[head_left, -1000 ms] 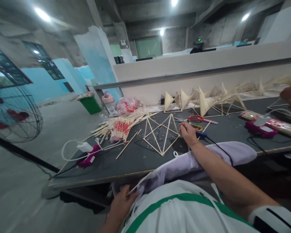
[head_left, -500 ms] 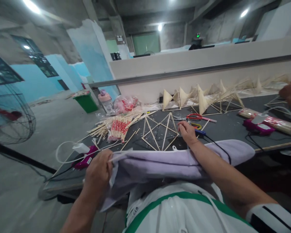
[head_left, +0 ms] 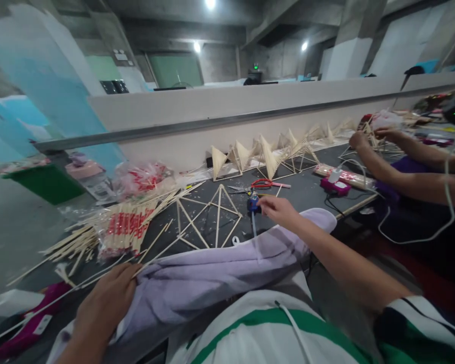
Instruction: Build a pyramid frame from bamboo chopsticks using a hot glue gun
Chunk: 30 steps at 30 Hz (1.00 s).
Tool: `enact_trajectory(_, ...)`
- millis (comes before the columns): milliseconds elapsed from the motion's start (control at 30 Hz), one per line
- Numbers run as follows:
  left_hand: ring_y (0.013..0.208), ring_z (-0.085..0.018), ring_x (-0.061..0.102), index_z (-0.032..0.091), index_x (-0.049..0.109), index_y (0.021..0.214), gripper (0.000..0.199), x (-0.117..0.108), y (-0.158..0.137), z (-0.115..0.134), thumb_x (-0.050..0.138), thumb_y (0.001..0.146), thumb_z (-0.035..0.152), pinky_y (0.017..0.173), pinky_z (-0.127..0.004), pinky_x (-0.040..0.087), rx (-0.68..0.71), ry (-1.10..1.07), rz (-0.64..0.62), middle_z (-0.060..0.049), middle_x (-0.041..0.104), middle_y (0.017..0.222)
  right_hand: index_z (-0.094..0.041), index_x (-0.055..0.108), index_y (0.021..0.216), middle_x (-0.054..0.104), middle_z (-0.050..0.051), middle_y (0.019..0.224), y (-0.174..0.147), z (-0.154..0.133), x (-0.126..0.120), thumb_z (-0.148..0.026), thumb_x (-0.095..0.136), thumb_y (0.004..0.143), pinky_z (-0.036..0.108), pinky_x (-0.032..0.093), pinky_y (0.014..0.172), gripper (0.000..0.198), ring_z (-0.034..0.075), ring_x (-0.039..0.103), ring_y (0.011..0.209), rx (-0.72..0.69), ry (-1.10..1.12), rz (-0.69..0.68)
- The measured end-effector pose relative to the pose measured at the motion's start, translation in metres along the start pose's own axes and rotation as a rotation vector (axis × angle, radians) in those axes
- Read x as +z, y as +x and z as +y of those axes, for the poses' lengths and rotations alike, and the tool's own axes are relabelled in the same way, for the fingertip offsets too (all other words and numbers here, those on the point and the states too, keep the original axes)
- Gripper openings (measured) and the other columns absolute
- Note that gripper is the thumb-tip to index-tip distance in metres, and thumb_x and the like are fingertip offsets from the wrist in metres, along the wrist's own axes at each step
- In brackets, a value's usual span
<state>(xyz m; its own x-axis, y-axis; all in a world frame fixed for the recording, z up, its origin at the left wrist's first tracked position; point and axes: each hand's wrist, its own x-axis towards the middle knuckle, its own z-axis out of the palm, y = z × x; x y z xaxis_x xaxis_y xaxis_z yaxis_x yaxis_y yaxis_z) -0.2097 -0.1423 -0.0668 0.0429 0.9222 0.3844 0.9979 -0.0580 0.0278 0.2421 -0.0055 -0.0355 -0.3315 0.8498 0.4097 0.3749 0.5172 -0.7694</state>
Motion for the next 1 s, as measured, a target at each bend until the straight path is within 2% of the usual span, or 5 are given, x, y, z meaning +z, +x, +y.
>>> enact_trajectory(167,0.101,-0.023,0.054,0.016,0.061,0.104,0.038,0.009,-0.003,-0.013,0.036,0.077,0.029,0.096,-0.037,0.037,0.074,0.13,-0.068,-0.008,0.061,0.105,-0.018,0.062,0.095,0.063,-0.001,0.068,-0.021,0.013,0.002,-0.018,0.046,0.077,0.02,0.039,0.057,0.025,0.011,0.054,0.058,-0.023,-0.172,-0.096)
enact_trajectory(267,0.101,-0.021,0.055,0.018,0.061,0.105,0.038,0.007,-0.005,-0.013,0.037,0.078,0.028,0.095,-0.036,0.038,0.06,0.154,-0.067,-0.007,0.061,0.107,-0.019,0.059,0.107,0.063,0.0,0.07,0.009,0.006,0.02,-0.019,0.049,0.076,0.022,0.04,0.062,0.032,0.012,0.055,0.064,-0.066,-0.254,-0.047)
enact_trajectory(367,0.1,-0.021,0.055,0.019,0.062,0.103,0.036,0.002,-0.005,-0.011,0.039,0.077,0.029,0.095,-0.035,0.038,0.073,0.145,-0.05,-0.006,0.063,0.105,-0.017,0.062,0.105,0.065,0.004,0.084,0.048,0.002,0.044,-0.018,0.059,0.069,0.024,0.041,0.07,0.036,0.016,0.057,0.079,-0.07,-0.379,-0.13)
enact_trajectory(567,0.097,-0.021,0.058,0.022,0.064,0.097,0.033,0.001,-0.003,-0.01,0.041,0.074,0.027,0.092,-0.034,0.042,0.072,0.104,-0.038,-0.005,0.066,0.098,-0.016,0.068,0.068,0.063,0.002,0.061,0.071,0.015,0.081,-0.014,0.059,0.067,0.021,0.039,0.055,0.009,0.014,0.056,0.059,-0.007,-0.395,-0.211)
enact_trajectory(1000,0.099,-0.022,0.057,0.022,0.065,0.095,0.033,0.004,-0.003,-0.015,0.042,0.072,0.029,0.094,-0.034,0.041,0.069,0.067,-0.021,-0.005,0.066,0.1,-0.013,0.068,0.069,0.063,0.004,0.057,0.114,0.019,0.097,-0.01,0.054,0.068,0.021,0.039,0.049,0.015,0.014,0.055,0.052,0.088,-0.413,-0.188)
